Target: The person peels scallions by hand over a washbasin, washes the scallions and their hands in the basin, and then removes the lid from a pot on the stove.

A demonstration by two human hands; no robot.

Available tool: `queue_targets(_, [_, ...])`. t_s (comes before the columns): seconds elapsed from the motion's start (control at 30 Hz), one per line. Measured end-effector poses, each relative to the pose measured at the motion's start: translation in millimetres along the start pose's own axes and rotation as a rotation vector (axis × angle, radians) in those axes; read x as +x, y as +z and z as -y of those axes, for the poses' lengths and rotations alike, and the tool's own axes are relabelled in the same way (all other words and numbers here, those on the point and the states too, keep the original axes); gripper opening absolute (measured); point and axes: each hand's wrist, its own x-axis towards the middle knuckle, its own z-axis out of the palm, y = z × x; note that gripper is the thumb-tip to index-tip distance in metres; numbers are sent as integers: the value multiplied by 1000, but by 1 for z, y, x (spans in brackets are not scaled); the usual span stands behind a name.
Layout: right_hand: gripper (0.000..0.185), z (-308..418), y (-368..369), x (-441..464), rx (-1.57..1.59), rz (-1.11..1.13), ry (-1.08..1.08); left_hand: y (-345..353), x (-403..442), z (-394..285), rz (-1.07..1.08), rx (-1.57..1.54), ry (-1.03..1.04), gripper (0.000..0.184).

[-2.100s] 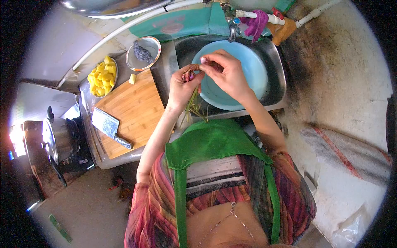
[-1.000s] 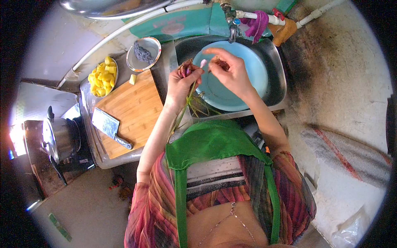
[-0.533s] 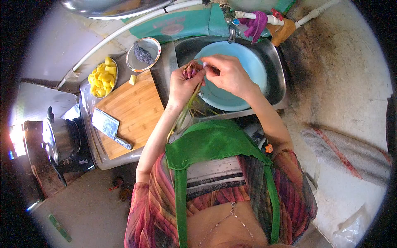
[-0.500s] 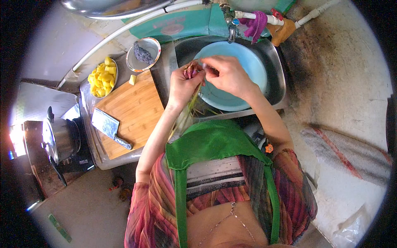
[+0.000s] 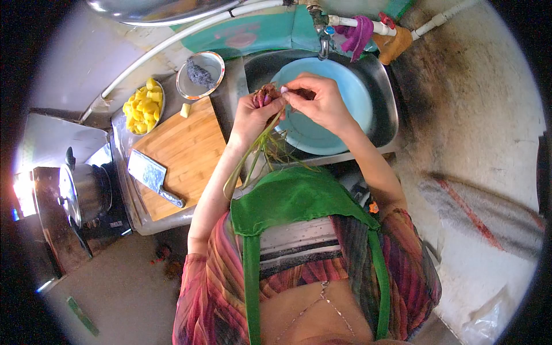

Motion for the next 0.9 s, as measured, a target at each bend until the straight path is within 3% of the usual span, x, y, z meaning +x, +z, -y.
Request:
queue_targets(0.2, [8,2,-5,0,-175,19,-92,5,-1,-3,33,-114,-43,14])
queue_targets(0.47, [7,0,-4,-2,-142,2,-57,3,1,1,23,-206,-116,10])
queue_targets(0.53, [7,-1,-3,-2,-129,-7,-57,0,0,-5,179,-363,-184,10])
queue_targets(0.63, [8,-10,0,-2,-44,-34,11,-4,4,2,233,-382,-237,10])
queue_targets(0.73, [11,-23,-1,-2,182,-24,70,-3,4,5,227,-457,-265,13])
queue_targets(0.8, [10,-14,-11,-2,524,122,349,-7,5,10,304,-510,-258,15])
queue_targets(0.83, [10,-13,-14,-3,525,119,349,-12,6,14,381,-565,-250,17])
queue_targets(0.9, [11,-12,-19,-2,991,143,433,-16,8,15,425,-583,-282,18])
